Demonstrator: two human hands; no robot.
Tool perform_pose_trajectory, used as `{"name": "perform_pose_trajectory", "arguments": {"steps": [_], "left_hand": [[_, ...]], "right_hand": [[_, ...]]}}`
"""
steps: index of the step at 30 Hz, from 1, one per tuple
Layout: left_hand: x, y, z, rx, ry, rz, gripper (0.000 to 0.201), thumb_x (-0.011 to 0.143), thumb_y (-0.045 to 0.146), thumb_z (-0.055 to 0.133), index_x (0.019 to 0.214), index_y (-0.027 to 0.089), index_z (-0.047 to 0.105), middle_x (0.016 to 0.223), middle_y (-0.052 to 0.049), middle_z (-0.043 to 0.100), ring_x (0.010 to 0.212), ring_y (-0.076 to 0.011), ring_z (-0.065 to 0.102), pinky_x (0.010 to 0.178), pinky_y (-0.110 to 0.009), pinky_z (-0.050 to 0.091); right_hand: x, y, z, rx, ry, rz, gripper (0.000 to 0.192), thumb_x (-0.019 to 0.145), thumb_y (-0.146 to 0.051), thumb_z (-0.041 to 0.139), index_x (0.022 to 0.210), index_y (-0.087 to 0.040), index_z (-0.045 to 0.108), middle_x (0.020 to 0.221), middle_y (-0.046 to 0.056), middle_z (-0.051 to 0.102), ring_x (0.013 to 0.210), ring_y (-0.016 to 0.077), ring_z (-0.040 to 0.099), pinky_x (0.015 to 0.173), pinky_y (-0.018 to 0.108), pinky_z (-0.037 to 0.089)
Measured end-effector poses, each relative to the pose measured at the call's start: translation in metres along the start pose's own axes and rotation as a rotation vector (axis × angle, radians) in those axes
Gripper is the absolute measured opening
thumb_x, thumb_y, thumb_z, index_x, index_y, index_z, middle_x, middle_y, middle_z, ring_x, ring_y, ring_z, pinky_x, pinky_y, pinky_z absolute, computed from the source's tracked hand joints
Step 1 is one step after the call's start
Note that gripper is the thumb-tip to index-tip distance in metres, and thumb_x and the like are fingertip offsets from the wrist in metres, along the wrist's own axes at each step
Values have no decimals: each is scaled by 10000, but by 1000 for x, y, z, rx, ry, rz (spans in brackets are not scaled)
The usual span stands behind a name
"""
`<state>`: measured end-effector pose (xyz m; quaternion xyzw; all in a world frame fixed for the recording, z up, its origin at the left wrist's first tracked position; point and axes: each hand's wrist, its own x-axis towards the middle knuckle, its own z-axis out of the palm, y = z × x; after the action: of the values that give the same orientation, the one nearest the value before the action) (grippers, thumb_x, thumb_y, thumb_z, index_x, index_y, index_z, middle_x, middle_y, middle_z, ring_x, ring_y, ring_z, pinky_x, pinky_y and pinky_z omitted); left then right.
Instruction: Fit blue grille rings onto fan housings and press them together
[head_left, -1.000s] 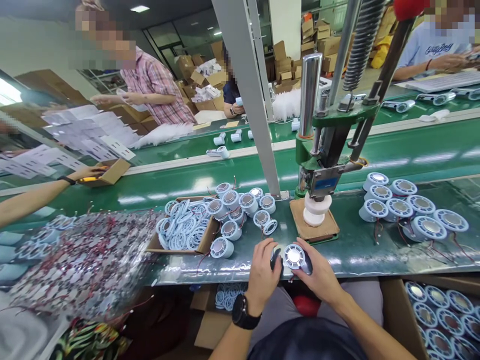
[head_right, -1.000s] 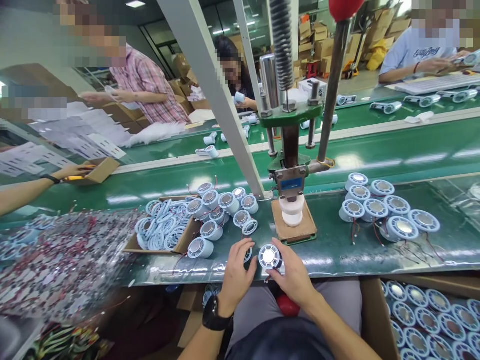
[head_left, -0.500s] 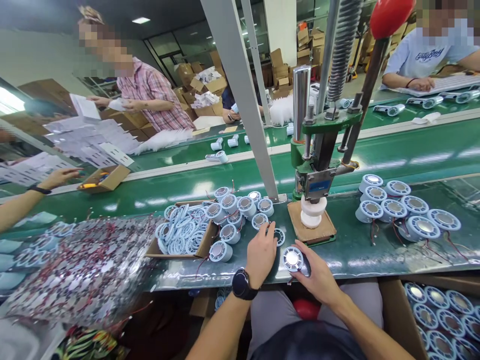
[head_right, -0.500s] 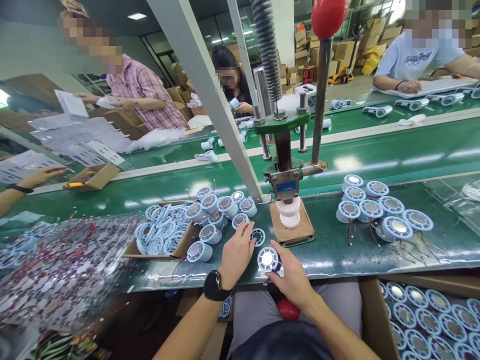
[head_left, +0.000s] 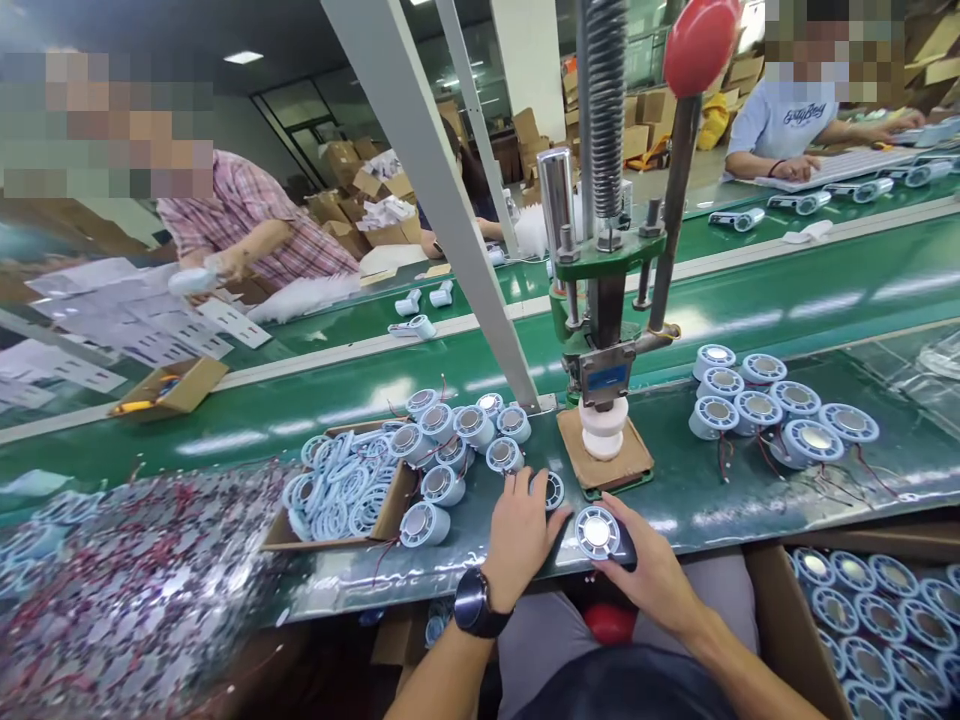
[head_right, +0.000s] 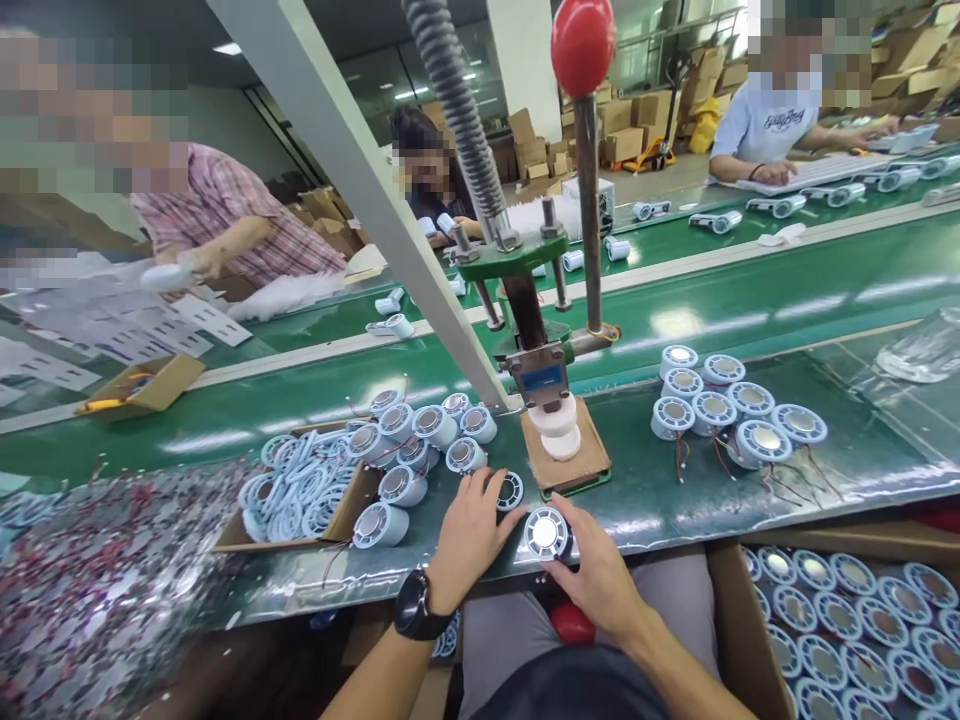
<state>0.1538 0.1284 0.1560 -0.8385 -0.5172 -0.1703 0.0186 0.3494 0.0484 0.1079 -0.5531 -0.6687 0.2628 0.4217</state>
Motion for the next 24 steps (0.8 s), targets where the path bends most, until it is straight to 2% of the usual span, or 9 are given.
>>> {"name": "perform_pose_trajectory", "arguments": {"steps": [2,4,7,12,16,18,20,22,24], "left_hand": [[0,-2,1,-37,14,25,421,872,271,742,1254,155,608,1241,-182,672,1059,-351,649,877,-489,573],[-1,-5,0,-81,36,45,400,887,226,711,1267,169,599,1223,-165,700,1044,-334,665,895,-491,570],[-8,-5,-6,-154,99,58,497,928,210,641,1402,181,492,1227,-156,710,1059,-307,685,940,-479,566],[-29,9,-34,-313,230,94,761,960,231,562,1603,168,159,1318,-205,659,1154,-302,690,948,-448,591],[-41,22,-60,-432,360,134,843,944,188,573,1634,173,90,1283,-224,668,1155,-318,700,923,-471,613],[-46,26,-72,-470,407,135,870,943,179,594,1640,184,73,1273,-230,666,1159,-319,700,926,-487,613],[-50,30,-81,-530,430,155,891,949,200,625,1640,217,63,1263,-219,668,1145,-308,706,906,-477,625],[-55,33,-87,-608,436,170,867,956,243,649,1629,263,103,1234,-193,681,1109,-298,717,872,-460,641],[-60,36,-88,-683,416,120,822,952,321,677,1603,305,176,1205,-167,694,1064,-295,727,847,-453,649]], "right_hand": [[0,0,0,5,5,5,673,771,-110,655,1424,-225,539,1391,115,666,1291,280,648,1096,457,546],[-1,0,0,13,10,6,674,766,-108,658,1419,-224,545,1386,116,669,1289,283,649,1092,462,548],[0,-3,0,27,20,8,684,768,-115,659,1433,-223,537,1377,118,674,1271,286,661,1080,464,555],[16,-13,15,86,24,-24,624,817,-156,656,1428,-233,556,1352,118,682,1246,285,668,1075,463,556],[24,-31,18,177,74,-65,538,896,-327,647,1412,-207,552,1414,165,611,1306,311,605,1108,498,512],[21,-48,8,231,113,-68,505,984,-411,532,1443,-203,498,1350,179,630,1195,288,657,1028,477,559],[17,-71,-7,410,40,-3,491,1035,-468,449,1465,-231,462,1147,131,700,944,223,713,838,376,622],[15,-96,-21,705,-139,136,518,996,-545,541,1418,-247,520,972,77,715,797,182,695,695,284,603],[17,-115,-30,943,-274,266,550,902,-582,682,1320,-231,613,892,59,709,756,167,671,632,236,564]]}}
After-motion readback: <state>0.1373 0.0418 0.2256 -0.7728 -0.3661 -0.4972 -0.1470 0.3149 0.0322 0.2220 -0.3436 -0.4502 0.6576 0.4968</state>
